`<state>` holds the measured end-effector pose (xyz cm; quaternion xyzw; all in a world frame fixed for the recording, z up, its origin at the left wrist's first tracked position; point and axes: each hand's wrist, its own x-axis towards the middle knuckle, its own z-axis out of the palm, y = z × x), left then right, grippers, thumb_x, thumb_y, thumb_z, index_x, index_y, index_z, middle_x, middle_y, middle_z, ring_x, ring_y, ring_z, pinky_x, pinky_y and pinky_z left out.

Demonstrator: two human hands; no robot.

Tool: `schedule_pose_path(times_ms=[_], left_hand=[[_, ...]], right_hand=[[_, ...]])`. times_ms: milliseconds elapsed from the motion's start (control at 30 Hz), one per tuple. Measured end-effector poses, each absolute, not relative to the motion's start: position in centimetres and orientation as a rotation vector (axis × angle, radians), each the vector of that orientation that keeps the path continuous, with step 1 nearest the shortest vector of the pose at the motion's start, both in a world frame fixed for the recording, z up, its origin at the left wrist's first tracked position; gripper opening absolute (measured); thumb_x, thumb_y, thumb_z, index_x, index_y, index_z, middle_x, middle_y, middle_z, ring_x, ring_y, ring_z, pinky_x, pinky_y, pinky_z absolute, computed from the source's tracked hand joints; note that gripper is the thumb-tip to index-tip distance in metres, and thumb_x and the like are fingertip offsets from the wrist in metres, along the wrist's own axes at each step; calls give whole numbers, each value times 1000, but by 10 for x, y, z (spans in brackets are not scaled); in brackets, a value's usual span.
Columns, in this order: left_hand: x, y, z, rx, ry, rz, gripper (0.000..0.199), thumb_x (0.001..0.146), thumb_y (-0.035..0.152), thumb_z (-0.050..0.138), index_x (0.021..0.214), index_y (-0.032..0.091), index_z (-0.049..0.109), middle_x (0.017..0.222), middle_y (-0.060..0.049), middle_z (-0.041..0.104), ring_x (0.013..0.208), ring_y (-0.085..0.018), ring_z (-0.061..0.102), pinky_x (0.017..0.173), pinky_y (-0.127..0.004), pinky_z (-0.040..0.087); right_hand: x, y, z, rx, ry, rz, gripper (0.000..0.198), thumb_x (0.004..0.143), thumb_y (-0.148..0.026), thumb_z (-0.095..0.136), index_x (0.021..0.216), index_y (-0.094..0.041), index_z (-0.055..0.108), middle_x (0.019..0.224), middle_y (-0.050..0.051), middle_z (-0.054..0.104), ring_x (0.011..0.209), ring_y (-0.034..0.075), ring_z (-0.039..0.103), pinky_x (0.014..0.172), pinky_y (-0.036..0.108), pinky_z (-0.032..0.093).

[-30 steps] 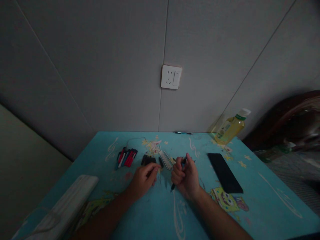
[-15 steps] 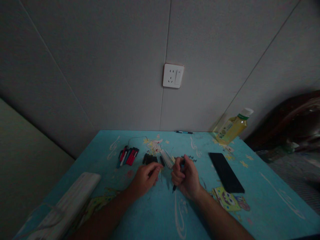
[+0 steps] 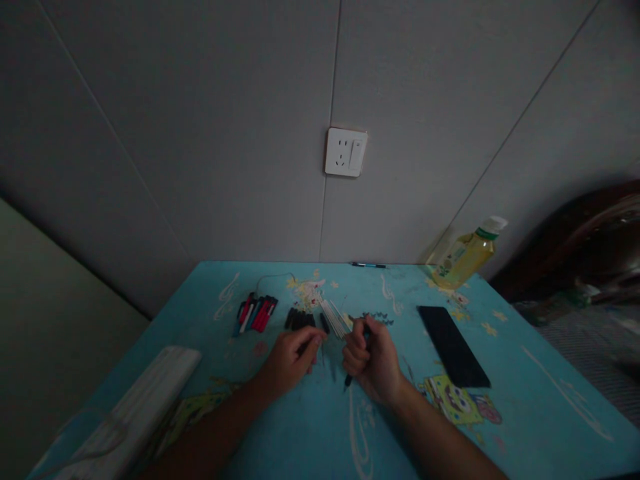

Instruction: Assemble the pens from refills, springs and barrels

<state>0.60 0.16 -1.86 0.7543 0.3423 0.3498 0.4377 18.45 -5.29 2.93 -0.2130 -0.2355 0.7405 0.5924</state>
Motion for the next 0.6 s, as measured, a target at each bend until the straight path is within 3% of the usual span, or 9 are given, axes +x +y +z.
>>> schedule_pose_path(times_ms=[600], left_hand=[[8, -1, -15, 1845, 847, 841, 31, 96, 38, 44, 102, 16, 65, 55, 3, 58, 46, -11, 57, 48, -19, 43]], right_hand=[[184, -53, 28, -551, -578, 1702, 41, 89, -50, 52, 62, -21, 44, 47, -10, 21, 40, 7, 13, 38, 19, 18]])
